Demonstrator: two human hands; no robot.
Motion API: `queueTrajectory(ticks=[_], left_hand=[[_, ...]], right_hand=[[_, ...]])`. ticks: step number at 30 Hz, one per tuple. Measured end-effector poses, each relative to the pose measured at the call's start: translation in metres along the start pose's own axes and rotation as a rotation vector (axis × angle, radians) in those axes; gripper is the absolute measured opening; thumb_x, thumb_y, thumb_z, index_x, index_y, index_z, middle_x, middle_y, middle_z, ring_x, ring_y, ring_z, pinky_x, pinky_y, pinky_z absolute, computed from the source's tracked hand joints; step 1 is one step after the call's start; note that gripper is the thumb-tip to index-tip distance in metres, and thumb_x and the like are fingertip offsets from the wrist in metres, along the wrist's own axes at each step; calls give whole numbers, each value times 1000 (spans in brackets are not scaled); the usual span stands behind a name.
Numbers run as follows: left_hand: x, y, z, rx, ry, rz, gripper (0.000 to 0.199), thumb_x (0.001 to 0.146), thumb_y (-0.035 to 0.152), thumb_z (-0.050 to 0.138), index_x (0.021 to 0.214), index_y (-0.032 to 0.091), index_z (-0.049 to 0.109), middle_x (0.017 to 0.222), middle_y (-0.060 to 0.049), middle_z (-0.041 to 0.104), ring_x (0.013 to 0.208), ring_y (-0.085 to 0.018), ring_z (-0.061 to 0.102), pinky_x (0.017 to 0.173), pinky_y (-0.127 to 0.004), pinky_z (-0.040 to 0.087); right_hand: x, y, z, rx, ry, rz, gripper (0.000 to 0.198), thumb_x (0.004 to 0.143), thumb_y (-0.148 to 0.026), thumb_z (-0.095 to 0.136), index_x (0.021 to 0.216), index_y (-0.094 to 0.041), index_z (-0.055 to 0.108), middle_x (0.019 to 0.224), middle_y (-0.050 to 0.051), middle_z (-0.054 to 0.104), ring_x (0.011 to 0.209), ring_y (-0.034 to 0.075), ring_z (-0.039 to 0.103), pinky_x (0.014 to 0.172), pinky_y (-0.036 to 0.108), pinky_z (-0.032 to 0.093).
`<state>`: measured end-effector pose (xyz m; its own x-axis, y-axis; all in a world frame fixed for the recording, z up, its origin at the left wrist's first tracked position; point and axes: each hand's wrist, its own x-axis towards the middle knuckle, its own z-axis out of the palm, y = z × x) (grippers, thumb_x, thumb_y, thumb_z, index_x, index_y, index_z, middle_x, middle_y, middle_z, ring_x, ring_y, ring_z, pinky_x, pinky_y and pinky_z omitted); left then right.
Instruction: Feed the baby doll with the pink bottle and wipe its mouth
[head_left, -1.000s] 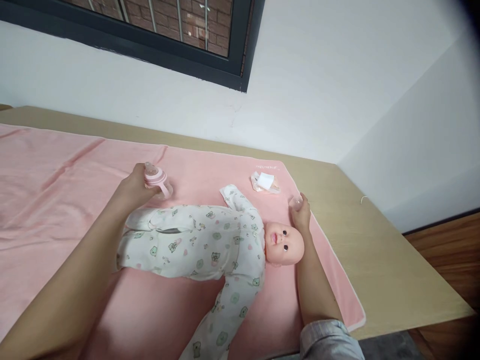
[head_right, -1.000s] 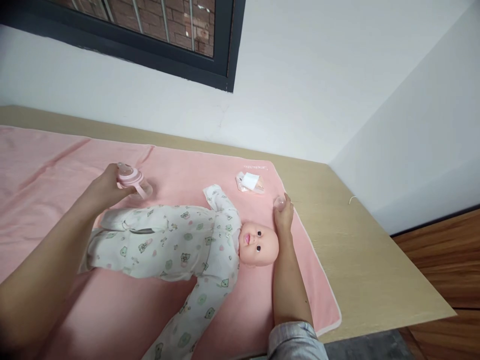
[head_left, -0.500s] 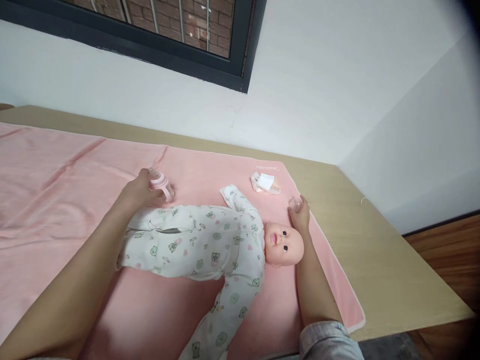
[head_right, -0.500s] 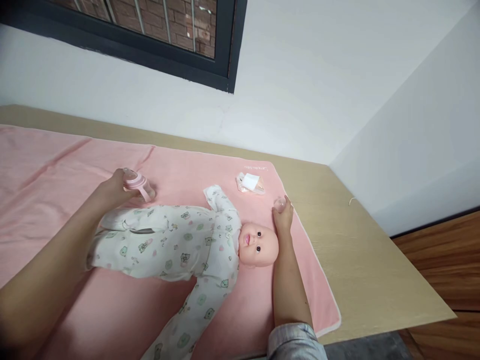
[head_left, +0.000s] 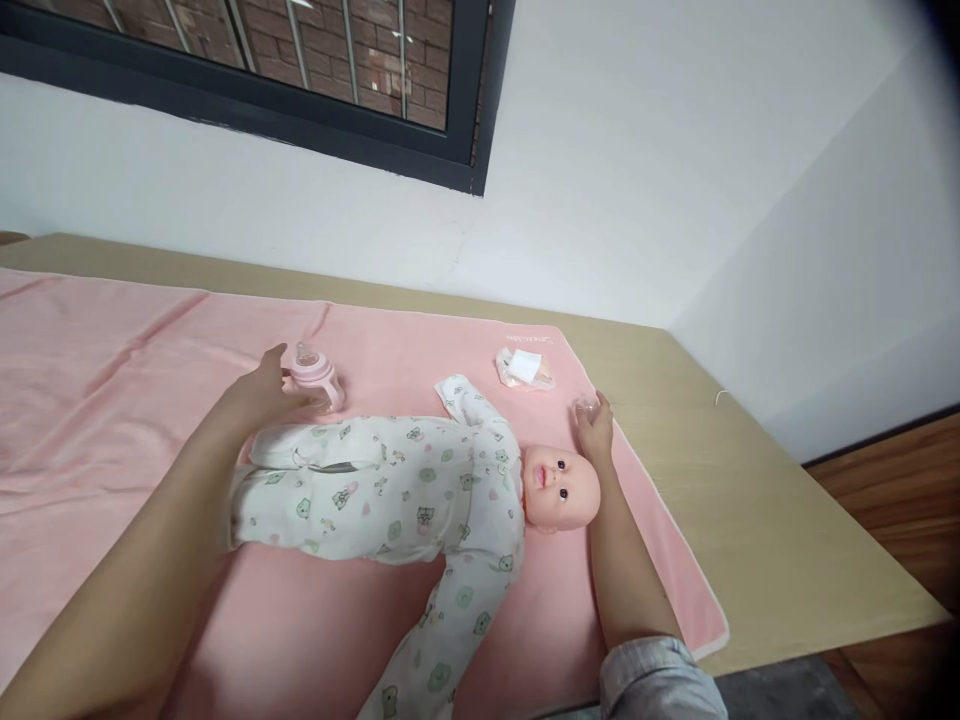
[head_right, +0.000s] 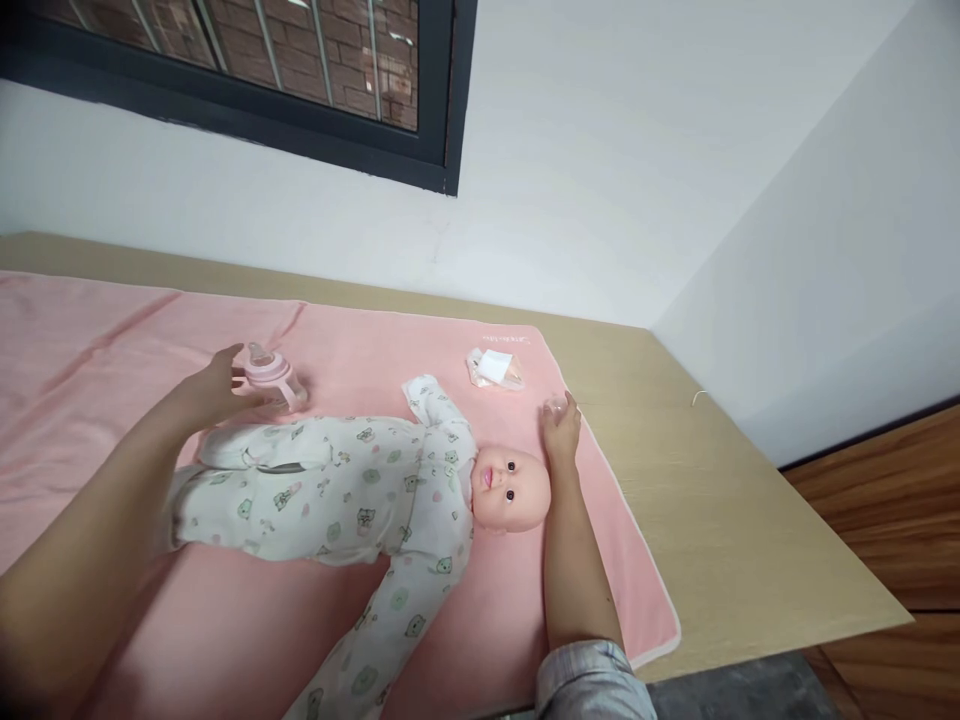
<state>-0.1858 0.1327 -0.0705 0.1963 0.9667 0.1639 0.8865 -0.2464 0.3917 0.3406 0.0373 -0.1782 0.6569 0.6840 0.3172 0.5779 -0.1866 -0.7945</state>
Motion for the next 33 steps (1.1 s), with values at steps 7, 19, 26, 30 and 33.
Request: queueTrajectory(ticks=[7, 19, 26, 30, 33], left_hand=[[-23, 43, -39, 183, 157, -157, 91, 90, 56, 47, 155, 3, 11, 141, -32, 45, 125, -52, 47, 85, -61, 48], [-47, 185, -19, -96, 163, 434, 48, 95, 41, 45, 135, 16, 53, 138, -11, 56, 128, -28, 52, 108, -43, 41], [-26, 250, 17, -181, -243, 569, 41, 94, 40, 47, 127, 19, 60, 129, -7, 64, 112, -25, 62, 94, -35, 48], [-12, 282, 41, -93, -472, 617, 40, 94, 37, 47, 125, 16, 62, 117, -11, 69, 104, -27, 65, 83, -34, 49], [0, 302, 63, -52, -572, 660, 34, 93, 34, 49, 111, 12, 68, 110, -15, 70, 98, -30, 65, 83, -37, 47]], right_hand=[[1, -3, -1, 47, 7, 36, 73, 83, -51, 47, 144, -11, 41, 140, 23, 48, 131, 33, 46, 111, 50, 35], [6, 7, 4, 122, 104, -8, 69, 88, -56, 38, 139, -9, 44, 136, 23, 49, 130, 29, 46, 112, 46, 34], [-1, -10, -4, 106, 231, -111, 55, 91, -50, 35, 124, -10, 55, 128, 20, 56, 123, 29, 49, 110, 45, 35], [-5, -19, -8, 63, 312, -290, 45, 96, -43, 28, 106, -15, 62, 117, 15, 63, 125, 26, 48, 112, 44, 32], [-12, -27, -8, 66, 264, -428, 43, 98, -39, 27, 97, -17, 63, 105, 12, 66, 111, 23, 55, 104, 41, 39]])
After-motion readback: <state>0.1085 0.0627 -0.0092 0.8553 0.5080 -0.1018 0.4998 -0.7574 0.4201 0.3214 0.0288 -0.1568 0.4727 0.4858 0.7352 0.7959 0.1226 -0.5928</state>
